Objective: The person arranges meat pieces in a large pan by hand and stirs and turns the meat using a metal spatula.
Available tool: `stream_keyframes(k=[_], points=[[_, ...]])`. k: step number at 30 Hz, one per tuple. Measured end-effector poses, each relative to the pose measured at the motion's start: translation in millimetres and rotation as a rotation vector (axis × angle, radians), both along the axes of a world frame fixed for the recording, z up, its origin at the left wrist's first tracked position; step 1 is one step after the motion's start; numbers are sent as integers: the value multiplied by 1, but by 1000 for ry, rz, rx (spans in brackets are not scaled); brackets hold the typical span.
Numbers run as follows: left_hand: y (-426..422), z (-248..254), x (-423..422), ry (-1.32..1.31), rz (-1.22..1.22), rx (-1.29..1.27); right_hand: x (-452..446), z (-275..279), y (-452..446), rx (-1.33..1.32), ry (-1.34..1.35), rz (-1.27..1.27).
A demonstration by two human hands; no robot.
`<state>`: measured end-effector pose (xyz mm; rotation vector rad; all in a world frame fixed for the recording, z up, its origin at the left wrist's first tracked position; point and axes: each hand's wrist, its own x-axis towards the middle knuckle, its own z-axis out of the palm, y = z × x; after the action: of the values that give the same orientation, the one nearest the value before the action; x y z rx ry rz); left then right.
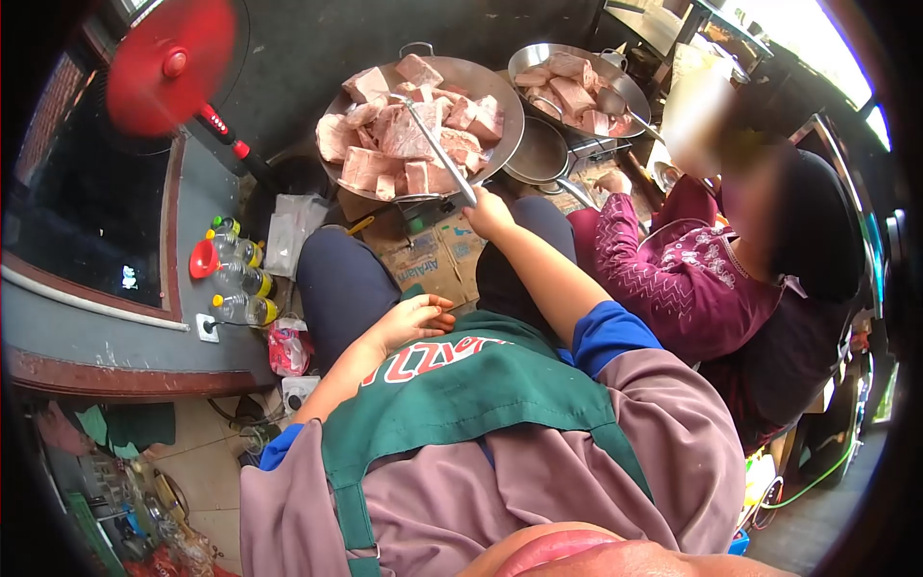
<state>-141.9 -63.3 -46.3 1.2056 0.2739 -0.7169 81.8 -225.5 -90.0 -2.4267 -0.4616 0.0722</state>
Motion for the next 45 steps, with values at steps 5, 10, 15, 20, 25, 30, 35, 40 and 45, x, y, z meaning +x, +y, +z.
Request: stream_keyframes(k=[5, 10, 15, 20, 25, 30, 35, 40, 45], points=[[1, 10, -6, -158, 102, 62, -1, 6, -3, 229, 28, -3], [33, 35, -12, -827, 403, 676, -40, 61, -20, 461, 184, -41], [64, 35, -21, -1126, 263, 1404, -67, 62, -27, 279, -122, -50], [58, 31, -14, -990, -65, 1519, -70, 128, -67, 325, 247, -150], [56, 47, 39, -660, -315, 1585, -71, 226, -138, -20, 150, 85], [47, 39, 139, -580, -336, 1437, -68, 279, -134, -425, -8, 184], [47, -65, 216, -877, -157, 1310, -66, 287, -85, -634, 78, 147], [39, -57, 226, -683, -252, 1323, -58, 279, -72, -667, 92, 171], [36, -67, 238, -610, -247, 1361, -77, 279, -52, -749, 128, 145]])
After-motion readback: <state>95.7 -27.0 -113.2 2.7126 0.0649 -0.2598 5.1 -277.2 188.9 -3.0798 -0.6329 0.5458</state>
